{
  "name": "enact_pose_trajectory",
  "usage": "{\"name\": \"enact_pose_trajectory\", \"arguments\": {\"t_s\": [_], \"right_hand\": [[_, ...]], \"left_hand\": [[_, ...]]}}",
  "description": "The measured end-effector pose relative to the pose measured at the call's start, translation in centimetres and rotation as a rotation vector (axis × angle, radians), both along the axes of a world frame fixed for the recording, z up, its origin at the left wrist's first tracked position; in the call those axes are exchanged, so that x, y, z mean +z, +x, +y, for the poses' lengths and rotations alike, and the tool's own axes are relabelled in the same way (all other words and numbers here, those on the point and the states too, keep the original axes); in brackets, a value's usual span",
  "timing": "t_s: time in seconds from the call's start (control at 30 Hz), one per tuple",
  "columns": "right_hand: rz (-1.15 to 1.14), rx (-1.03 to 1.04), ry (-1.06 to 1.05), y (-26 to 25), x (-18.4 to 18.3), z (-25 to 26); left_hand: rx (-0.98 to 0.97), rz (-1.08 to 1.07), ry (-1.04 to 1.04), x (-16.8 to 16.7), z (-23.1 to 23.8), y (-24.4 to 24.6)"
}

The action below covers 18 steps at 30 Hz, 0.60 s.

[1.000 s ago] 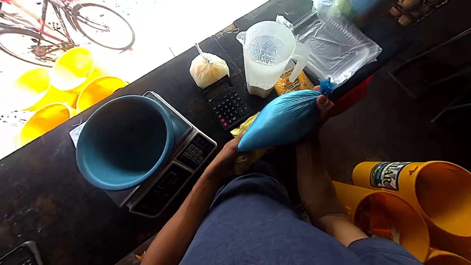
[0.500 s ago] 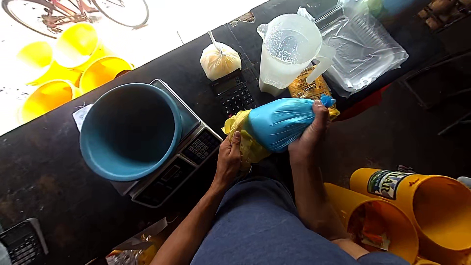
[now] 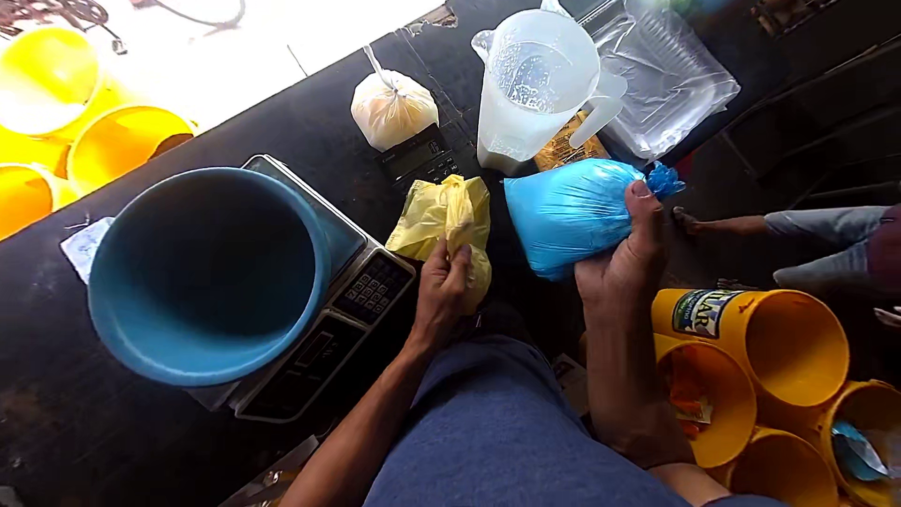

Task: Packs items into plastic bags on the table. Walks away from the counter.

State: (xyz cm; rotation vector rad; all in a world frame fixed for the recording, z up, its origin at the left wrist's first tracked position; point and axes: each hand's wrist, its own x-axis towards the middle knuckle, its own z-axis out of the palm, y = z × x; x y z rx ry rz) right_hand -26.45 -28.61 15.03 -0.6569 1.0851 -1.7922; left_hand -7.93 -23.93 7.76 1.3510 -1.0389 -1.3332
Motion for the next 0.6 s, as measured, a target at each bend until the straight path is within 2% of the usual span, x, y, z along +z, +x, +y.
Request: {"name": "enact_pose_trajectory", "arguments": {"t_s": [0.1,0.17,0.23,0.33,0.43,0.53,0.6], "right_hand": [[-0.026,0.083,0.050,0.0,2.5,0.6],[-0.103,0.138,0.087,0.9,2.8,0.2],[-0.236,0.228,0.123,2.5,1.8,-0.4],[-0.446,0.338,0.214,6.4,-1.3,-1.7],[-0.663,0.337,0.260,9.1,-3.8,-3.1],[-0.825,0.293,0.216,10.0,-3.9,-4.2],[-0.815,0.258,0.152,10.1,-3.1,-5.0]], "left_hand": [[-0.038,-0.056,0.049,0.7,-0.2,2.9],[-0.073,-0.079,0.062,0.7,0.2,4.1],[-0.096,-0.112,0.048,0.9,1.2,4.7],[-0.157,-0.205,-0.095,1.6,2.1,4.8],[-0.217,-0.224,-0.147,2.0,2.3,4.6],[-0.052,-0.268,-0.097,0.4,4.1,5.1],[0.043,-0.289,-0.039,-1.0,5.5,5.3]]}}
